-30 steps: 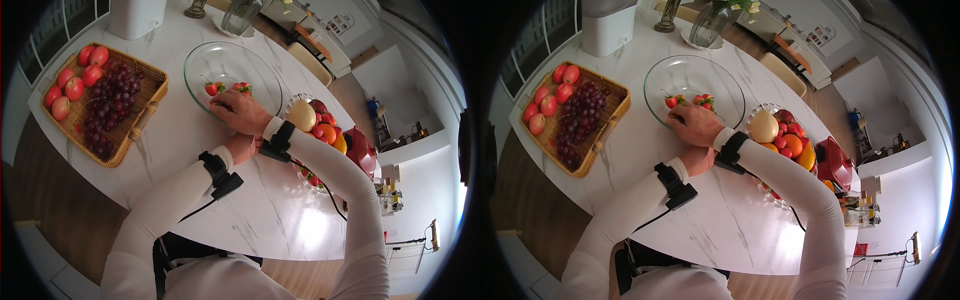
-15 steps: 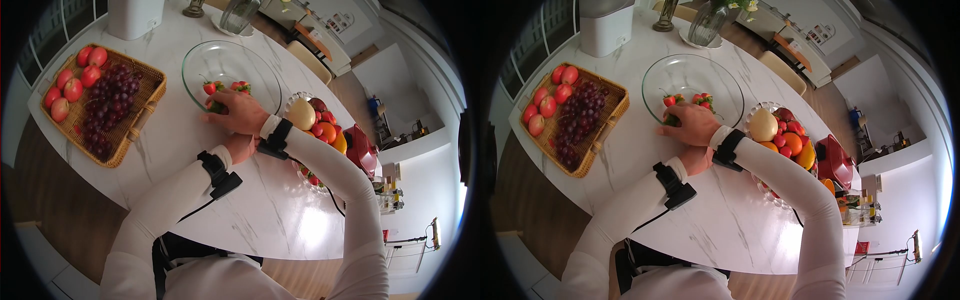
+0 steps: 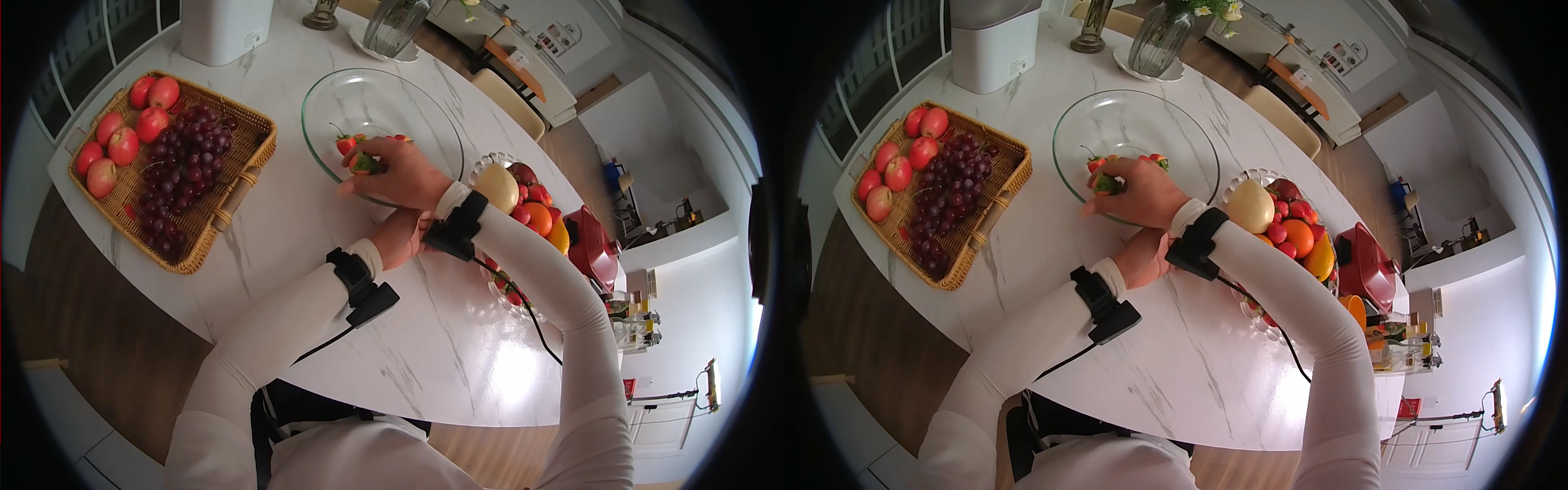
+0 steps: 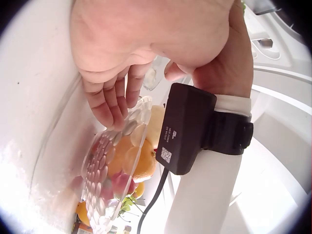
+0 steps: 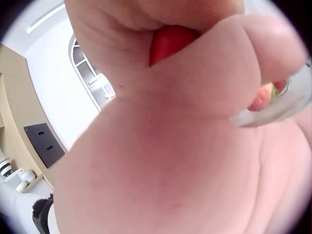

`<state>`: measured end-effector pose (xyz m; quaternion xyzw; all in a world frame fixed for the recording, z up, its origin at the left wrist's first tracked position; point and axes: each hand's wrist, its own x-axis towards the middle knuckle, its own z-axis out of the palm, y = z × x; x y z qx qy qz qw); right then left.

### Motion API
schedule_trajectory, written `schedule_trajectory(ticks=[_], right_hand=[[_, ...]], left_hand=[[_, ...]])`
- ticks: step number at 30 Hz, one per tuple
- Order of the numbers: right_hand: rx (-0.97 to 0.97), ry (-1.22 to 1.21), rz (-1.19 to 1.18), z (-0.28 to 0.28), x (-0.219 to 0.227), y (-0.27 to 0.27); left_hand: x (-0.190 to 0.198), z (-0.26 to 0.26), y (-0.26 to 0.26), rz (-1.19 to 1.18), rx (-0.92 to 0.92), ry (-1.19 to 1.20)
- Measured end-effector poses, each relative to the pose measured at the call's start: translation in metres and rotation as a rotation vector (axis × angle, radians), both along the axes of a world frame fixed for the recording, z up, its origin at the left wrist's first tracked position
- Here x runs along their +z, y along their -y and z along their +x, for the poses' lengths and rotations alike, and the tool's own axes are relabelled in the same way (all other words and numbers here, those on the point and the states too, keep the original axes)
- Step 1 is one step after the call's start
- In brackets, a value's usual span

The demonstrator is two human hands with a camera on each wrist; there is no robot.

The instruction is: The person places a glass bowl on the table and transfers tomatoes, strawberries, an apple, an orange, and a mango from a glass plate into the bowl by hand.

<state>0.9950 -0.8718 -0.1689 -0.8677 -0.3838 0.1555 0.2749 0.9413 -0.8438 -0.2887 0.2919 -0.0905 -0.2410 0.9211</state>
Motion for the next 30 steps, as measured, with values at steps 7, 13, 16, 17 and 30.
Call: schedule_trajectory(ticks=[7, 13, 16, 17, 30], right_hand=[[-0.173, -0.002, 0.033, 0.017, 0.038, 0.001], [-0.174, 0.181, 0.203, 0.036, 0.086, 0.036], [-0.206, 0.29, 0.191, 0.026, 0.116, 0.079], [-0.206, 0.299, 0.189, 0.025, 0.123, 0.098], [-0.394, 0.522, -0.206, -0.01, 0.108, 0.251]], left_hand=[[0.005, 0.0, -0.001, 0.007, -0.037, -0.076], [0.012, -0.002, -0.003, 0.032, -0.036, -0.107], [0.018, -0.003, -0.004, 0.034, -0.037, -0.125], [0.019, -0.004, -0.005, 0.039, -0.029, -0.142], [0.023, -0.005, -0.006, 0.091, -0.035, -0.126]])
